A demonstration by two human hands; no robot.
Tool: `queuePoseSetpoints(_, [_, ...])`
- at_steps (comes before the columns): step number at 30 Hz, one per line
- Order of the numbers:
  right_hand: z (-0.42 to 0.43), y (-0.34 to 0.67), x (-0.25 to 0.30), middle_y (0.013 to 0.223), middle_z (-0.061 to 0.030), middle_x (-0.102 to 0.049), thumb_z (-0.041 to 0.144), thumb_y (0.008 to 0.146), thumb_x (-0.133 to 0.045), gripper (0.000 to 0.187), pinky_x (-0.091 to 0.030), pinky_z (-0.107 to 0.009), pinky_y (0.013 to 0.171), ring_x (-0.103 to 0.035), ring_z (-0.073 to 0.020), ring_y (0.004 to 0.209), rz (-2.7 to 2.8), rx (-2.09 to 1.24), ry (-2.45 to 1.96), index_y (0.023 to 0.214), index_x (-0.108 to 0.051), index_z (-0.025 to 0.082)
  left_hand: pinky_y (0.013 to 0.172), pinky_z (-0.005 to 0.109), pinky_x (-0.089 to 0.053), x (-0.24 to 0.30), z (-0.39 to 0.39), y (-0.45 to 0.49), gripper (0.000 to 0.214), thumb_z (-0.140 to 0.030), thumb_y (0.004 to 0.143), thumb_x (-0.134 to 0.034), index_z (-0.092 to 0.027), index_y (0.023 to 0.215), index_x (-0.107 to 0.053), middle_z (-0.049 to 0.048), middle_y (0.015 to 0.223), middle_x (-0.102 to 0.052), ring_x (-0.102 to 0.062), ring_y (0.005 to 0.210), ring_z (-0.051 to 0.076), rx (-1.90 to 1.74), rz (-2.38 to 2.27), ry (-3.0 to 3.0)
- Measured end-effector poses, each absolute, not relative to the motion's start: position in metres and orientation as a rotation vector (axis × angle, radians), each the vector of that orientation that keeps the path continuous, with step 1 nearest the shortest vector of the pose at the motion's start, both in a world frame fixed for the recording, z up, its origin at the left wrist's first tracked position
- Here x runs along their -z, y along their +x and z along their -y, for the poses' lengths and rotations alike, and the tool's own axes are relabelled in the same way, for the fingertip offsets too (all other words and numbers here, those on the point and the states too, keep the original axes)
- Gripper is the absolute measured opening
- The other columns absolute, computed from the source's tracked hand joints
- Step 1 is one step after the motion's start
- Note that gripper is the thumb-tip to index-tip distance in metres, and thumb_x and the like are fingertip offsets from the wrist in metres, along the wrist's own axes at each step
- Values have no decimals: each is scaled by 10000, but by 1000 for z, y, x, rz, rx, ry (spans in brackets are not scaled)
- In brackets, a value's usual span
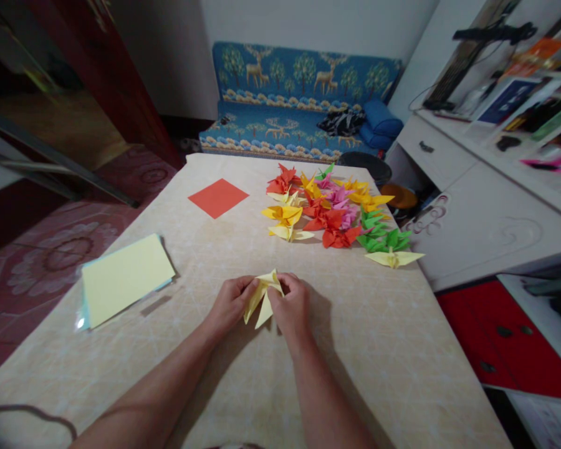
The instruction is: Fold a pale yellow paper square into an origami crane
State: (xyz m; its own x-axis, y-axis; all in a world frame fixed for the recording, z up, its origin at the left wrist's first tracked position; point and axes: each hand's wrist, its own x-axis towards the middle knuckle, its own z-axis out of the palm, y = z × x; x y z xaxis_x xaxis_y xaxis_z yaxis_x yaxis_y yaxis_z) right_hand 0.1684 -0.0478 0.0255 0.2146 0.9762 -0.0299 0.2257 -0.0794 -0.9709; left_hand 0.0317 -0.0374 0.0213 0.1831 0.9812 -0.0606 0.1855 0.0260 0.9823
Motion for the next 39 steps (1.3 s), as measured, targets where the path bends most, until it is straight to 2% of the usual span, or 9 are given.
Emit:
queuePoseSetpoints(3, [48, 168, -25, 714, -24, -671, 212, 651, -583, 167, -475, -261, 536, -606, -185, 629, 1182, -975, -1507, 799, -659, 203, 489, 207, -317, -22, 37, 32, 367, -378, 844, -475, -106, 717, -685, 9, 573, -562, -442, 520, 103, -927, -1252, 1494])
queuePoseSetpoints(9, [47, 169, -26, 710, -4, -645, 199, 671, -572, 107, -452, -244, 543, -594, -178, 662, 1232, -922, -1491, 731, -658, 216, 521, 217, -371, -21, 36, 32, 302, -288, 819, -480, -94, 843, -710, 32, 645, -615, -503, 565, 126, -876, -1209, 1437])
queuePoseSetpoints(12, [47, 170, -26, 702, 0, -629, 180, 676, -563, 102, -442, -237, 551, -580, -167, 654, 1260, -886, -1485, 712, -655, 205, 521, 220, -365, -21, 35, 31, 315, -326, 826, -491, -91, 825, -701, 35, 650, -608, -490, 565, 123, -857, -1177, 1415])
queuePoseSetpoints(17, [49, 173, -26, 731, -22, -627, 197, 727, -569, 102, -449, -243, 600, -579, -165, 672, 1367, -744, -1486, 733, -671, 185, 480, 211, -297, -20, 36, 30, 394, -430, 835, -489, -112, 648, -629, 5, 560, -511, -404, 515, 98, -866, -1200, 1469])
queuePoseSetpoints(22, [48, 179, -30, 911, -40, -643, 58, 701, -535, 321, -473, -262, 736, -598, -177, 849, 1465, -639, -1324, 931, -697, 213, 466, 203, -251, -18, 36, 29, 417, -434, 841, -466, -123, 584, -568, -18, 524, -447, -352, 499, 84, -798, -1224, 1549])
queuePoseSetpoints(26, [45, 184, -33, 895, -29, -630, -12, 690, -510, 455, -470, -259, 738, -589, -158, 831, 1579, -676, -1163, 1016, -695, 247, 482, 201, -256, -17, 35, 29, 410, -416, 853, -443, -122, 590, -551, -23, 538, -439, -356, 511, 81, -750, -1216, 1596])
queuePoseSetpoints(34, [43, 196, -28, 850, -11, -598, -73, 643, -443, 519, -454, -227, 666, -579, -136, 800, 1791, -744, -1010, 896, -737, 272, 497, 197, -254, -25, 35, 27, 383, -365, 857, -435, -122, 577, -532, -30, 545, -406, -346, 532, 82, -717, -1219, 1664])
queuePoseSetpoints(37, [43, 196, -33, 880, -19, -593, -51, 684, -453, 478, -460, -231, 679, -581, -134, 815, 1845, -768, -965, 902, -734, 269, 498, 195, -254, -26, 35, 27, 382, -363, 858, -436, -120, 584, -543, -30, 545, -419, -363, 539, 84, -714, -1217, 1678])
queuePoseSetpoints(39, [43, 194, -38, 867, -27, -597, 4, 738, -499, 367, -463, -235, 676, -582, -138, 799, 1853, -769, -948, 878, -733, 250, 499, 196, -257, -25, 35, 27, 386, -366, 861, -433, -115, 599, -564, -28, 547, -426, -369, 542, 85, -715, -1208, 1689])
